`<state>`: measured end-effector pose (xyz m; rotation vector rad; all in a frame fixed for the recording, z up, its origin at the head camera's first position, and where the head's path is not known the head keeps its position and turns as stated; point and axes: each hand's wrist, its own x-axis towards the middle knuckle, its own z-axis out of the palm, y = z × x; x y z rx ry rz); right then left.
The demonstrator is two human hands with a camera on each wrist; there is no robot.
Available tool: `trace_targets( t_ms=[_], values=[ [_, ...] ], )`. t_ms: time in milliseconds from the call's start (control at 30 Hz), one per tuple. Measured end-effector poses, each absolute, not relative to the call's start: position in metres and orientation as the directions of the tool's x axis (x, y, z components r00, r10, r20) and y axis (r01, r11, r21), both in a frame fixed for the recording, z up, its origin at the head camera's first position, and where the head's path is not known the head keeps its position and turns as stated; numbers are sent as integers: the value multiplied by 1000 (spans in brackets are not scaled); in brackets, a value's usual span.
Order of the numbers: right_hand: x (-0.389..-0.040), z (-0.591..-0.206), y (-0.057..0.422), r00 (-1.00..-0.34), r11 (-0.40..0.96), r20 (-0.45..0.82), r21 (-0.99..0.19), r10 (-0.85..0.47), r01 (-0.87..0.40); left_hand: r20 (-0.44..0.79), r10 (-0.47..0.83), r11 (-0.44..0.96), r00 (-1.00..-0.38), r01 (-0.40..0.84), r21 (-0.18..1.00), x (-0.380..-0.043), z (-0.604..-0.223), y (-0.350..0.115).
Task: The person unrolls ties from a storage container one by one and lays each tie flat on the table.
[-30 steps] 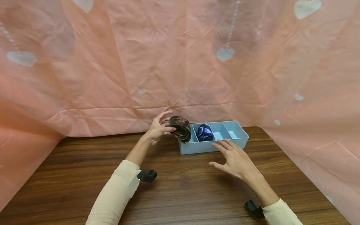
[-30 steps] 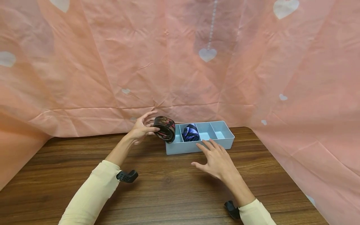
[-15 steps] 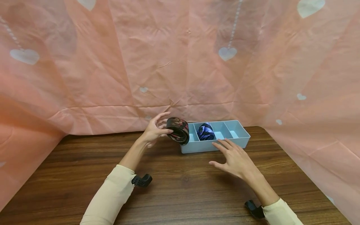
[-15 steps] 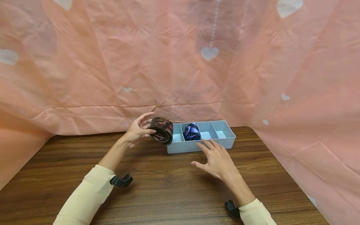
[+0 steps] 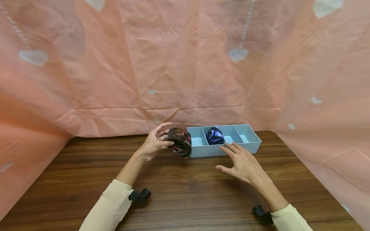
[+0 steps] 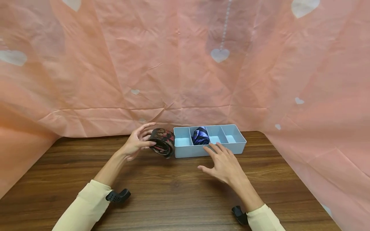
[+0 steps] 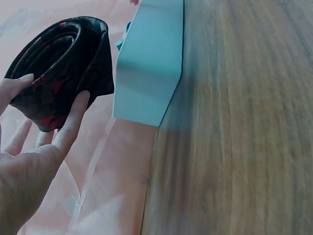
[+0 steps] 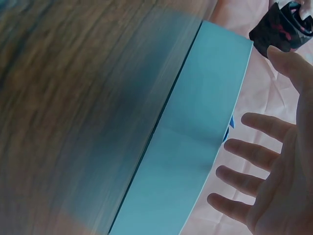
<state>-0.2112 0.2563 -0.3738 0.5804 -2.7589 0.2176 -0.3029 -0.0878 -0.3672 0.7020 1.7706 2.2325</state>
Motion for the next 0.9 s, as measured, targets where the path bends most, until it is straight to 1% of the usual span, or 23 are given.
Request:
trace_targets(
  t_ms=[200, 500, 900],
  values=[
    [-215, -374, 253, -868, 901, 317, -82, -382, -426, 252, 414, -291, -875, 135, 947, -294, -371, -97],
    [-219, -372, 250, -857, 888, 314, -78, -409, -452, 228, 407, -266, -885, 124, 956, -283, -377, -106],
    [-212, -371, 255, -847, 882, 327, -74, -419, -465, 230, 429, -282, -874, 112, 953, -272, -376, -103]
  ],
)
